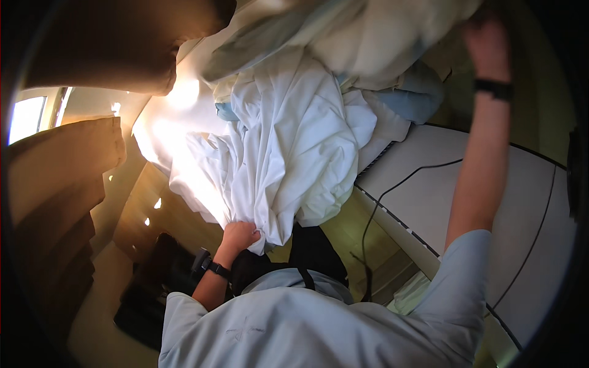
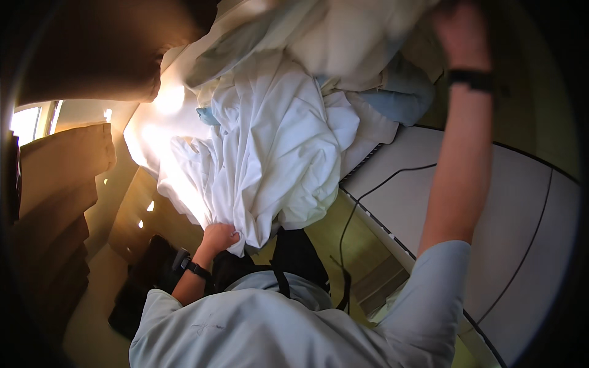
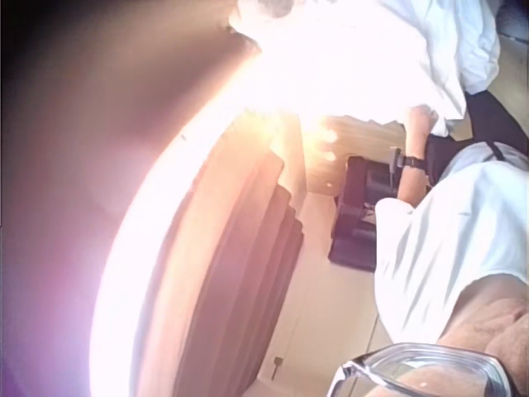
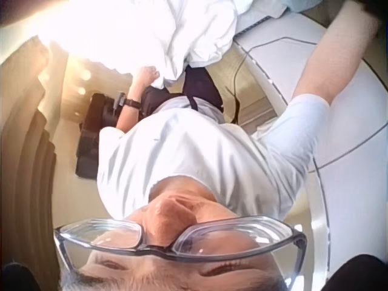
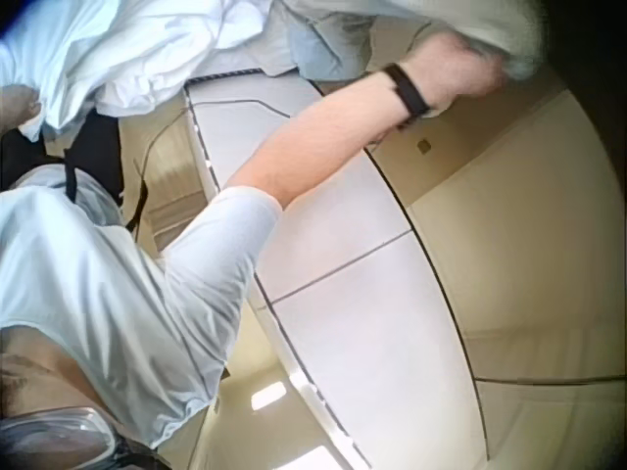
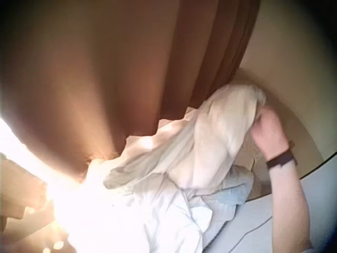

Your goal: Arranging and tucking bedding on a hotel bed.

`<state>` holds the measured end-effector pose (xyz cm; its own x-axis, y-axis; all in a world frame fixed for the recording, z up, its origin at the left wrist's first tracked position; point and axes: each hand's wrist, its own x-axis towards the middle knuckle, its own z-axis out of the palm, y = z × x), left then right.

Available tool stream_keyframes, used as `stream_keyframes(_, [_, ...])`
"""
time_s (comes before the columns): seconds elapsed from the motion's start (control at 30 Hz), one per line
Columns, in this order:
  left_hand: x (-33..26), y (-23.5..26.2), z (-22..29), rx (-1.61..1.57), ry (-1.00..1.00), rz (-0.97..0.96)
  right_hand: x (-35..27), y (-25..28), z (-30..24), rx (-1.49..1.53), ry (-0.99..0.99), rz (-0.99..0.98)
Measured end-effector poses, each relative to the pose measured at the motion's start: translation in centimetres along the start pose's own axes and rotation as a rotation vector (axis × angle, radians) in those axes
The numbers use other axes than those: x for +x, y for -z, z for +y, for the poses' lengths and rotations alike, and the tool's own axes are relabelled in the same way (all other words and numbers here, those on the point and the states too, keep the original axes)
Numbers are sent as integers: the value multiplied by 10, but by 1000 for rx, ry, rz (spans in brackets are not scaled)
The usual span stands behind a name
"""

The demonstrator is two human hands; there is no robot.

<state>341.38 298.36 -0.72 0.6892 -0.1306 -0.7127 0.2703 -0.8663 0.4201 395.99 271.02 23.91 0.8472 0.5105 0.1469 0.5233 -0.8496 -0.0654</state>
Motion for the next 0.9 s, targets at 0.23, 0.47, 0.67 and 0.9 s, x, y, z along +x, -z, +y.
stream_keyframes(0.23, [-20,3,43,42,-268,-80,13,-65,20,248,40,281])
stream_keyframes(0.47, [-66,34,65,-79,-350,-219,-200,-304,-245,702,-249,-410])
stream_keyframes(0.67, [-98,45,22,-576,-249,120,-328,-338,-222,860,-463,-279])
stream_keyframes(0.9, [-128,69,-22,-919,-77,875,-445,-239,-178,1075,-388,-963])
